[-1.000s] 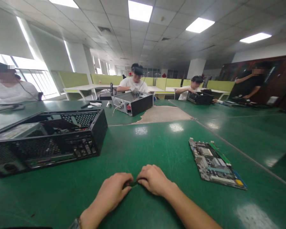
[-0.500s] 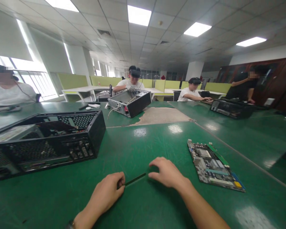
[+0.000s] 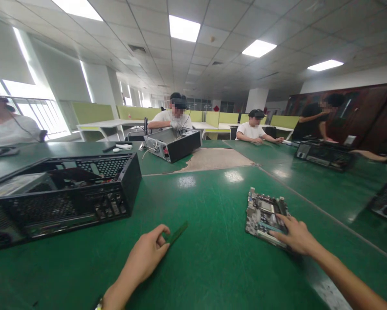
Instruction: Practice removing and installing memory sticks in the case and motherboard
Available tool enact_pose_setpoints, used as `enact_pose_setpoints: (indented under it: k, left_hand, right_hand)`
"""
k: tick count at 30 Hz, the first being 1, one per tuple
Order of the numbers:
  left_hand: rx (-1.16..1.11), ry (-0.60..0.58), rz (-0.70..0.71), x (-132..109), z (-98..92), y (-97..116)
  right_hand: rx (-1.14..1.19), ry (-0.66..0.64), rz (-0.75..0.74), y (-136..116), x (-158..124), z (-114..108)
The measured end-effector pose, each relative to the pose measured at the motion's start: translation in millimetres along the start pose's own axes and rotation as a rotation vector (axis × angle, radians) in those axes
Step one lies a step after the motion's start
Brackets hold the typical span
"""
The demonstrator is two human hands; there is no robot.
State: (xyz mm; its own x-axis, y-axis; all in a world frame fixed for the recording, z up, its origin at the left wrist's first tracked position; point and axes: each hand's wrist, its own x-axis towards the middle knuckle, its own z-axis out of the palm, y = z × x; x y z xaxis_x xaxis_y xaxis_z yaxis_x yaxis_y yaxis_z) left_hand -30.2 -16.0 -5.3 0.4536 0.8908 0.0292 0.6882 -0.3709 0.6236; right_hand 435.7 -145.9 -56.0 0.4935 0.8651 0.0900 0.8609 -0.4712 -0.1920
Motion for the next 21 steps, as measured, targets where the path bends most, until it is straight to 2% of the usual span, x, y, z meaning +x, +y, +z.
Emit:
enact_pose_setpoints:
  k: [5, 9, 12, 17, 21]
  left_hand:
    - [-0.123, 0.051, 0.012, -2, -1.8, 6]
    - [-0.236, 0.134, 0.016, -2, -5.5, 6]
    - [-0.341, 0.113, 0.013, -2, -5.8, 4]
    - [-0.658, 0.065, -0.132, -5, 1.0, 11]
    - [-0.716, 0.030, -0.174, -5, 7.5, 17]
  right_hand:
    - [0.125, -0.098, -0.180, -72, -27, -9]
    - [0.234, -0.175, -0.376, -133, -63, -11]
    - [0.276, -0.232, -0.476, -166, -92, -10]
    - [0.271, -0.307, -0.525, -183, -116, -11]
    - [0.219, -0.370, -0.486, -187, -125, -10]
